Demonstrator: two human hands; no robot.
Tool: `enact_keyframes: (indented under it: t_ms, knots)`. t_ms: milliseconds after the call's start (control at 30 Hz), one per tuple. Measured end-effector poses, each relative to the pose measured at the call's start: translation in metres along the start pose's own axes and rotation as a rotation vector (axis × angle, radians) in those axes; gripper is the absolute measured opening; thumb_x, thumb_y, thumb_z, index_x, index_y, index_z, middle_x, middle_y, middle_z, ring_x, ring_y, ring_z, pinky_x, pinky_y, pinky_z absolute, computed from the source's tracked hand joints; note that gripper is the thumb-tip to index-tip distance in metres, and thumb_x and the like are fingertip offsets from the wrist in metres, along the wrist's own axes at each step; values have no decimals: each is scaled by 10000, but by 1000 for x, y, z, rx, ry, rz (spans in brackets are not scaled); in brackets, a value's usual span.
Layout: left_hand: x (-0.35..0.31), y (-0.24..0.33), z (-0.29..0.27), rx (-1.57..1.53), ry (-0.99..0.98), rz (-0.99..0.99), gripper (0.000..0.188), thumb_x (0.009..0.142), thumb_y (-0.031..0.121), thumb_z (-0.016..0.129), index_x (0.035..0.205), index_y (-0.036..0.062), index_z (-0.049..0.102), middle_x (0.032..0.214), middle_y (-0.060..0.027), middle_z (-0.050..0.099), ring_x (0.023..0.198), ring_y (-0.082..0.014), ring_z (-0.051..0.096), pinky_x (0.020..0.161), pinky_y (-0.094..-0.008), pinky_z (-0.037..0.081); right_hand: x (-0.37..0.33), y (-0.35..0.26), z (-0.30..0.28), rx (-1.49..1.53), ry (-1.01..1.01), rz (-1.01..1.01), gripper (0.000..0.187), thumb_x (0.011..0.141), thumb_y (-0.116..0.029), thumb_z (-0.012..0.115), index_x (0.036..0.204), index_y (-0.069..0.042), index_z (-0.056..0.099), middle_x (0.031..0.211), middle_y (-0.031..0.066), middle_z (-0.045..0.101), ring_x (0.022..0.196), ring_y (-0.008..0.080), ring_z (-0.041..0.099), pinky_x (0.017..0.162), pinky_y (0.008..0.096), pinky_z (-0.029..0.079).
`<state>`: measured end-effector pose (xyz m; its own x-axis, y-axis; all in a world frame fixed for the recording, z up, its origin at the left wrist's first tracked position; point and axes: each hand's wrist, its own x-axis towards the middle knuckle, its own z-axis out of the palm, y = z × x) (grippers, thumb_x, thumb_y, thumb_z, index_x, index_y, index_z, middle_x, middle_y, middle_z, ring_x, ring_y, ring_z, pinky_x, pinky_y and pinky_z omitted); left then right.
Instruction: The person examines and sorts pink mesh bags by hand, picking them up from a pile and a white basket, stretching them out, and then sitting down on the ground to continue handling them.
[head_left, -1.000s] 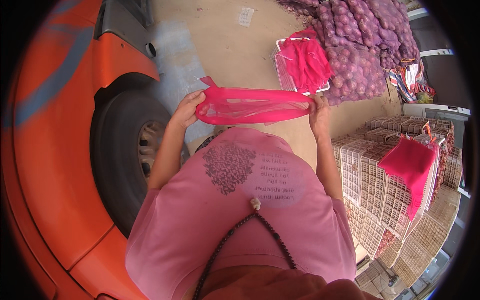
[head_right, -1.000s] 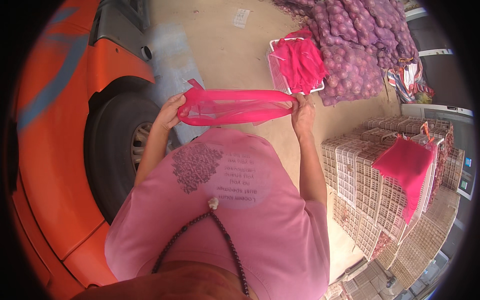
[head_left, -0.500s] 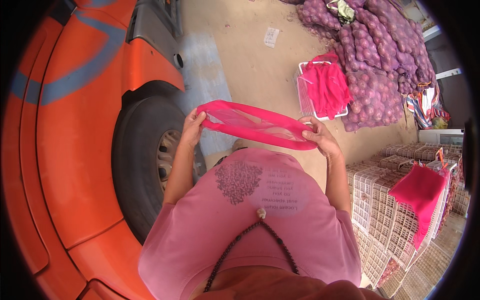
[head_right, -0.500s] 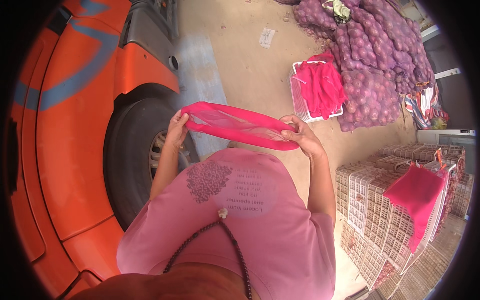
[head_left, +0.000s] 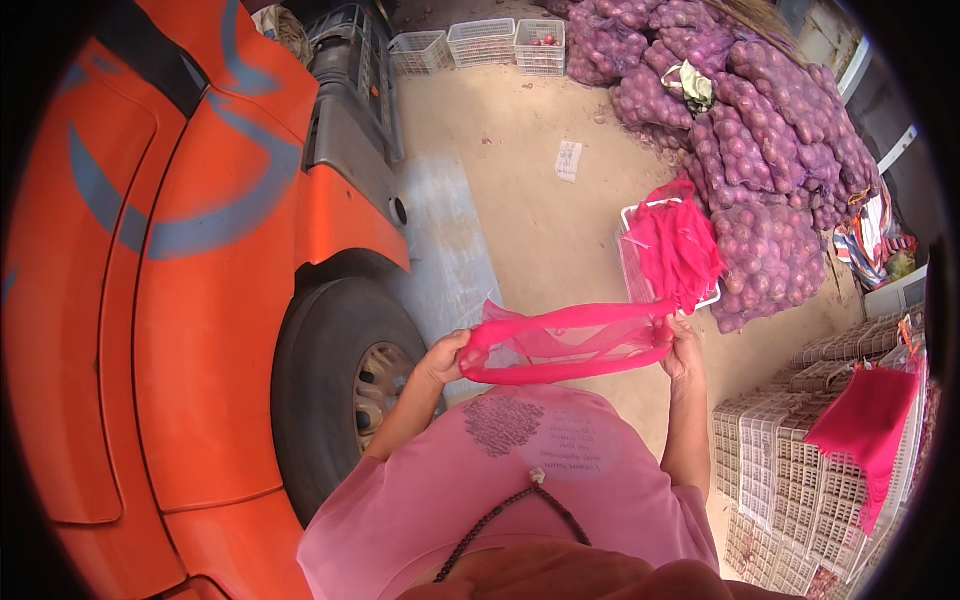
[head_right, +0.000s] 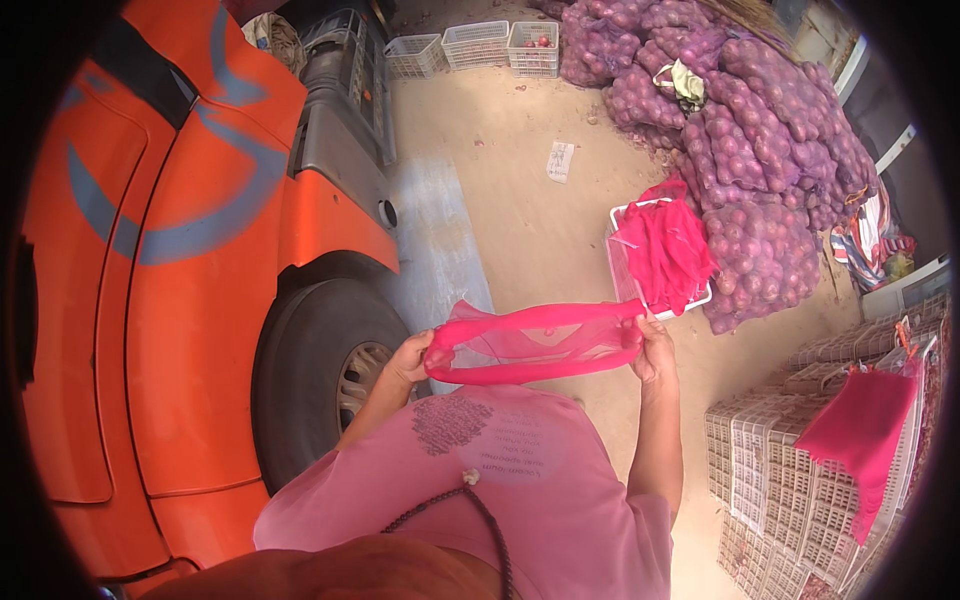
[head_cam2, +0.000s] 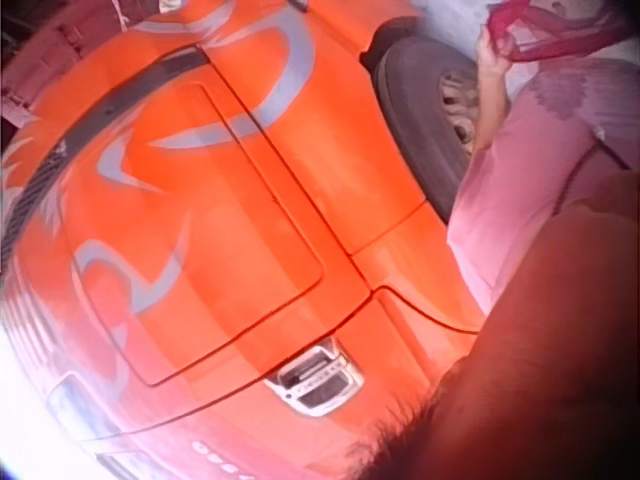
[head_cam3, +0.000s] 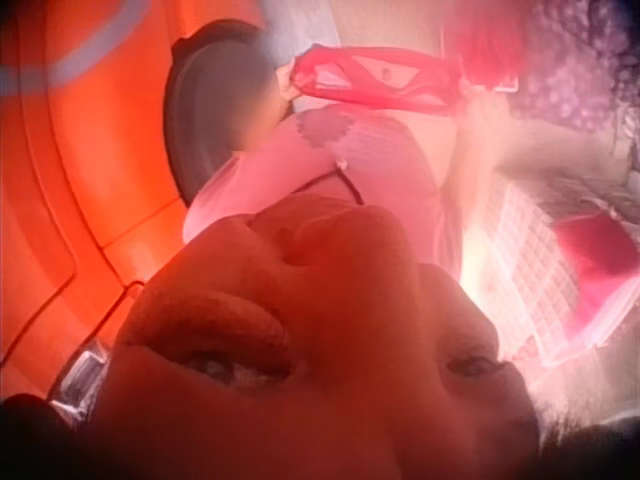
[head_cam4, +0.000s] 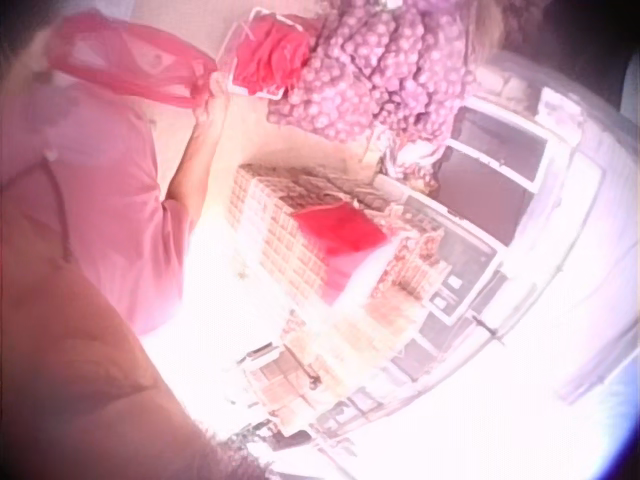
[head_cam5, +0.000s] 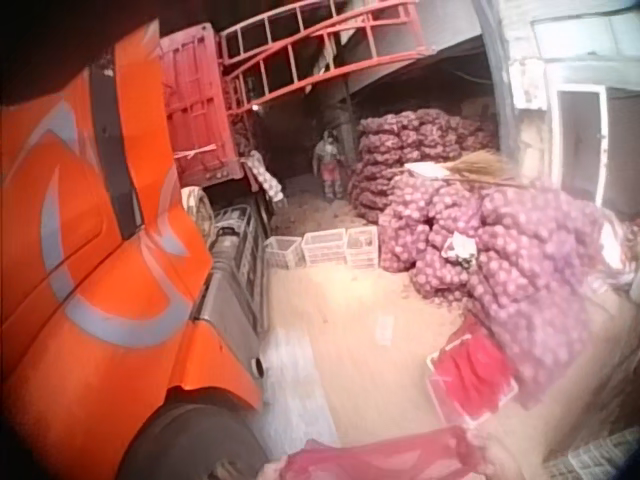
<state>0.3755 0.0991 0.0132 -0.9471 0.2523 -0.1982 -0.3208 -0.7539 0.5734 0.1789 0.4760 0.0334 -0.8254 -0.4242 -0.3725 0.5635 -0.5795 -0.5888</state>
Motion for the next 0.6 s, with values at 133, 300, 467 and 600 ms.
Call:
enact_keyframes:
  t_ms: [133, 300, 467, 600]
  knots:
    - [21, 35, 24, -435, 344, 351, 438, 887, 515, 467, 856, 83, 525, 636, 6, 437, 567, -119, 434, 554, -233, 376, -34, -5, 17, -135, -437, 381, 261, 894, -138, 562, 1108, 10, 547, 958, 86, 611, 834, 149, 592, 763, 259, 495]
    - [33, 32, -34, 548, 784, 356, 149, 901, 176, 563, 990, 59, 537, 898, -29, 590, 755, -127, 571, 686, -277, 491, -59, 25, 56, -855, -328, 128, 344, 816, -61, 637, 1130, 8, 514, 1037, 77, 585, 975, 183, 563, 889, 298, 428]
    - [43, 15, -42, 100, 804, 411, 255, 910, 20, 466, 1160, 7, 517, 971, -64, 606, 825, -149, 602, 742, -260, 528, -38, 35, 12, -1384, -60, -153, 260, 823, -18, 593, 1073, -28, 521, 951, 102, 593, 829, 198, 576, 738, 318, 457]
    - [38, 17, -30, 193, 480, 114, 296, 917, 37, 446, 1202, -18, 502, 1016, -80, 613, 822, -161, 609, 768, -261, 520, -24, 8, -7, -1506, 226, -531, 177, 867, -34, 539, 1042, -19, 522, 845, 106, 597, 714, 208, 572, 657, 349, 471]
